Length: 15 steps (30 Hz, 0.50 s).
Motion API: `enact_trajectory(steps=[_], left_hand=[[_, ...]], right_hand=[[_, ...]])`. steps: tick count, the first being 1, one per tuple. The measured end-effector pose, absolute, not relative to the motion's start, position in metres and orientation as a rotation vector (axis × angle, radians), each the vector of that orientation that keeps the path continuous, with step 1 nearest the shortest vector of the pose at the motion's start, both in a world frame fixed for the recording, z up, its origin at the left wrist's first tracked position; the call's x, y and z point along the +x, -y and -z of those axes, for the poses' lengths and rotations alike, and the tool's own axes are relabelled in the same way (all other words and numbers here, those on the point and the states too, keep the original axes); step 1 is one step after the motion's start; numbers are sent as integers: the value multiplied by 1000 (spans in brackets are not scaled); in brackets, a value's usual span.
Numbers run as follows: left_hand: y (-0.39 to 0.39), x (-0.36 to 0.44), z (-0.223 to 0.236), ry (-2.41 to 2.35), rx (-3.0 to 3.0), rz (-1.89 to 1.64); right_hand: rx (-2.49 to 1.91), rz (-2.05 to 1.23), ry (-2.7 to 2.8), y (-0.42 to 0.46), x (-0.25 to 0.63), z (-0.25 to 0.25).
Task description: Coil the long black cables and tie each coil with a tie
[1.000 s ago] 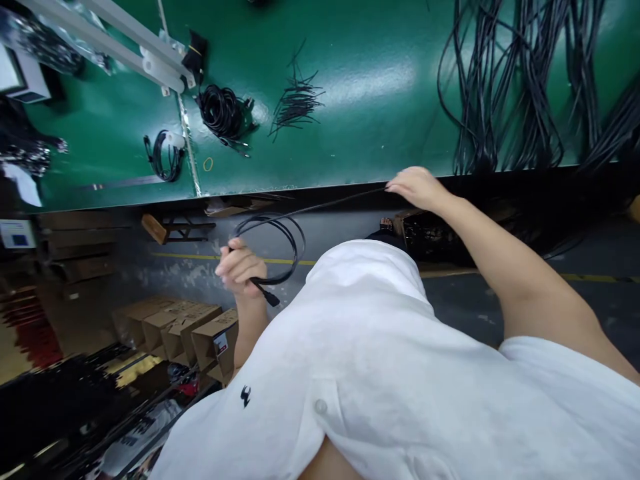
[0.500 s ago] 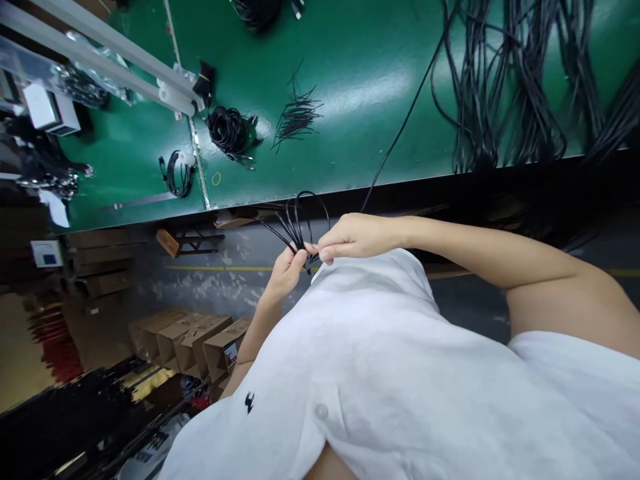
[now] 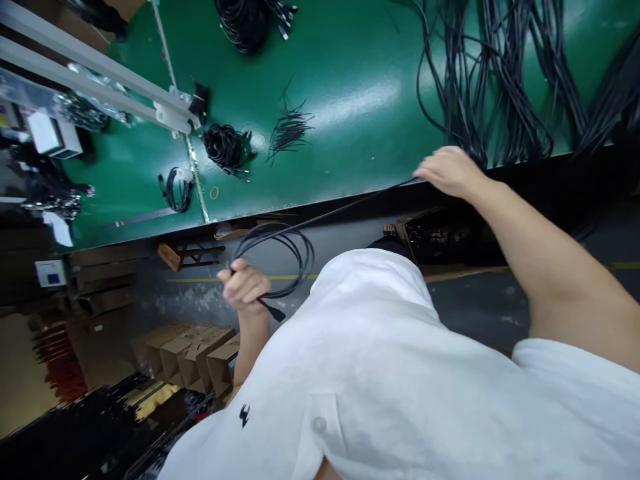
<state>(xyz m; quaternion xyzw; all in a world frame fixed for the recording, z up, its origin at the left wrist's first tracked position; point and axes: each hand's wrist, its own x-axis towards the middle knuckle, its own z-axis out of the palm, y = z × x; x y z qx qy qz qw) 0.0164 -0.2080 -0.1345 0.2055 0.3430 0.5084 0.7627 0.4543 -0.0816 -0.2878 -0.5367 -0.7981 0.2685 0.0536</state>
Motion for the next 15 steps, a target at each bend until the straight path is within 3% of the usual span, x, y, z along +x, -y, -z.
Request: enact_trajectory(steps=[3, 5, 8, 11, 15], left_hand=[[204, -6, 124, -826, 480, -1386], [201, -9, 122, -920, 519, -1400], [198, 7, 131, -1151, 592, -1168], [201, 35, 146, -1300, 664, -849], [216, 61, 157, -1092, 649, -579]], right_hand=[[-1527, -808, 2631, 117, 448, 288], [-991, -1074, 2780, 154, 407, 262], [-477, -1289, 2639, 188, 336, 208], [-398, -1428, 2375, 172, 294, 169], [-447, -1562, 2147, 121, 287, 155]])
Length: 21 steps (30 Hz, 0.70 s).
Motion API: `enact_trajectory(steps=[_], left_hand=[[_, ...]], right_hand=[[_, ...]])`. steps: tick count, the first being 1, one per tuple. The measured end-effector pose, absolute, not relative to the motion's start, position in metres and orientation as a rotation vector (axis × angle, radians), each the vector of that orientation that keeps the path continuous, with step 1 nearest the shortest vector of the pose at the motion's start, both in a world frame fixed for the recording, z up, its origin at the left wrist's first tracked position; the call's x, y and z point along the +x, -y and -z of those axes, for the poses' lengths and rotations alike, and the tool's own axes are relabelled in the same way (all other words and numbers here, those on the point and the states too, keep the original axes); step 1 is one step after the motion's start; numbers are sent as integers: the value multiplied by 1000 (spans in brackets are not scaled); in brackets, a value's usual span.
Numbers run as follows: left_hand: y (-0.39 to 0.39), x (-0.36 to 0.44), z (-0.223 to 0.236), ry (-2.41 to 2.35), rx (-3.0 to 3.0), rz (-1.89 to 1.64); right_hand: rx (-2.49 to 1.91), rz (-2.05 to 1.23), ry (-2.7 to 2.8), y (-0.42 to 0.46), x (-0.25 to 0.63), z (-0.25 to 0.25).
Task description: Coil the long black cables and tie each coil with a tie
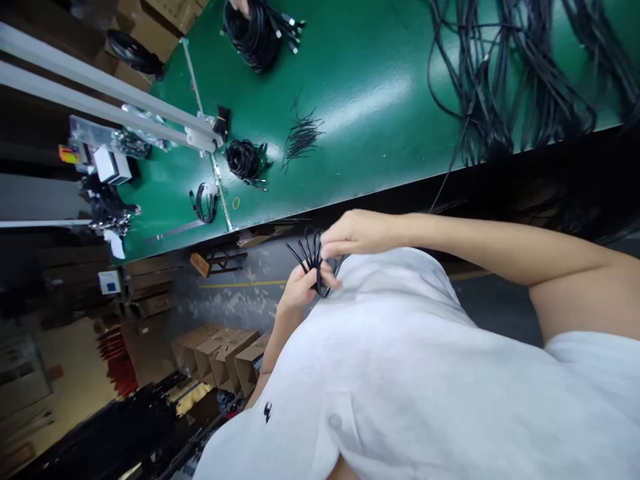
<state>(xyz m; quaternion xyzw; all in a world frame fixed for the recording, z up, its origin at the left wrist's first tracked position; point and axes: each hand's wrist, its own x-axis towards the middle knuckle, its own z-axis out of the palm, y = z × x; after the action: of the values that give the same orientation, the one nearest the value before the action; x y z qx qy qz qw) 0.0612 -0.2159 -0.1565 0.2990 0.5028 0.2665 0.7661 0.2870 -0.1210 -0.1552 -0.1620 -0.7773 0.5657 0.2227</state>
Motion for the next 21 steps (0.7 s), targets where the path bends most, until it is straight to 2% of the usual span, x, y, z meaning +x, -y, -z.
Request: enact_trajectory(steps=[4, 7, 9, 11, 14, 17, 19, 21], left_hand=[[226, 54, 152, -738, 549, -575], [219, 28, 139, -665, 598, -948], [210, 7, 126, -725, 653, -1272], [203, -9, 114, -852, 672, -1451], [196, -10, 113, -1129, 670, -1340], [194, 14, 134, -1304, 690, -1037], [198, 35, 149, -1269, 681, -861], [206, 53, 157, -1150, 667, -697]], right_hand=[[-718, -1622, 2104, 88, 318, 194], [-1161, -1545, 2106, 91, 368, 255], [-1530, -1384, 2157, 109, 399, 295], [-1652, -1295, 2350, 137, 413, 314], [-1208, -1217, 2591, 181, 396, 285], [-653, -1247, 2532, 196, 356, 209], [-501, -1338, 2423, 182, 330, 164], [-528, -1385, 2313, 156, 313, 143]])
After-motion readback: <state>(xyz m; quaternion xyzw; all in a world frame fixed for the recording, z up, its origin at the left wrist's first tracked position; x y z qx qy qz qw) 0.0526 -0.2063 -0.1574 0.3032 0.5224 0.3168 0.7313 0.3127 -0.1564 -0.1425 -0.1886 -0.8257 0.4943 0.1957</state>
